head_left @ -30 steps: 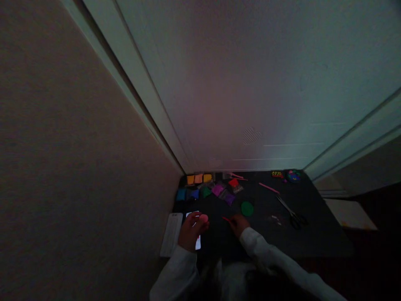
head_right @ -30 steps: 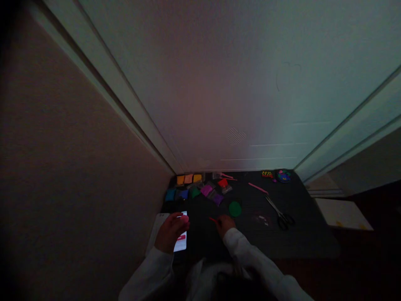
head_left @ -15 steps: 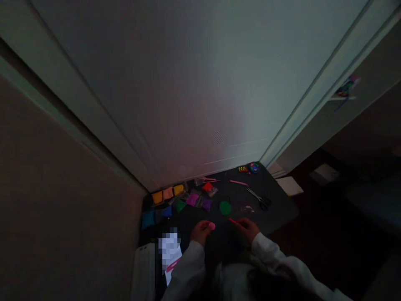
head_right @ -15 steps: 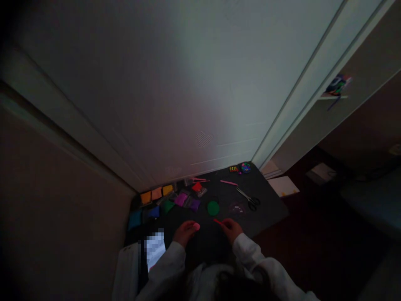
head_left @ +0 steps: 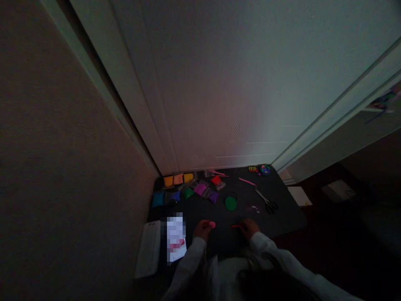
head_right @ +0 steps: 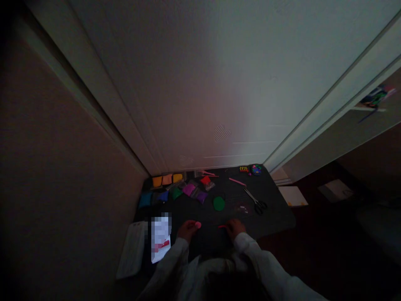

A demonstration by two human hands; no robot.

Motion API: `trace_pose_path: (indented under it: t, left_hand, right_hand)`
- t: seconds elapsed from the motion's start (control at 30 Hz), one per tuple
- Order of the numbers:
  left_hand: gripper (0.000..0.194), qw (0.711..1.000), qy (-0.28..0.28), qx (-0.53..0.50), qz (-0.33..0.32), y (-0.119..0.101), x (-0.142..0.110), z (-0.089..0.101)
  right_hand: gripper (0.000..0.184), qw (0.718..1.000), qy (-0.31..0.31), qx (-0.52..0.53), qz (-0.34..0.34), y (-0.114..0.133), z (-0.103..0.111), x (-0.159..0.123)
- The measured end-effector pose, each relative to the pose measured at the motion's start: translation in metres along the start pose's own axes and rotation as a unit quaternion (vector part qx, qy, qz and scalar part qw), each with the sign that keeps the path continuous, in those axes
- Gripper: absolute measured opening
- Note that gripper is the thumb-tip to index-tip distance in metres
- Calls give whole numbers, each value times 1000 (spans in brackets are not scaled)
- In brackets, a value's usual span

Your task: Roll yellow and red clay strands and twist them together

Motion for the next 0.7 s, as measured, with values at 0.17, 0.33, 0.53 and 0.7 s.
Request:
trace_pose_path:
  t: [0.17,0.33,0.53,0.7]
  left_hand:
    - [27,998,-24,63,-21,1,2,5]
    - [23,992,-25,120,-38,-2,9,3]
    - [21,981,-38,179,-65,-5,15,0]
    - [38,966,-83,227,-89,-4,15,3]
  right_hand:
    - [23,999,13,-25,32,0,1,4]
    - [29,996,-40,-73,40,-12,28,10]
    - [43,987,-102,-119,-41,-38,68,35]
    - [49,993,-45,-102,-46,-46,67,46]
Point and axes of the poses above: each hand's wrist, its own x-axis towards the middle knuckle, its own z-axis out of the back of the hand, y = z × x, the point moved 2 cm from there along x, towards the middle knuckle, and after that the axes turned 12 degrees about x, right-handed, at the moved point
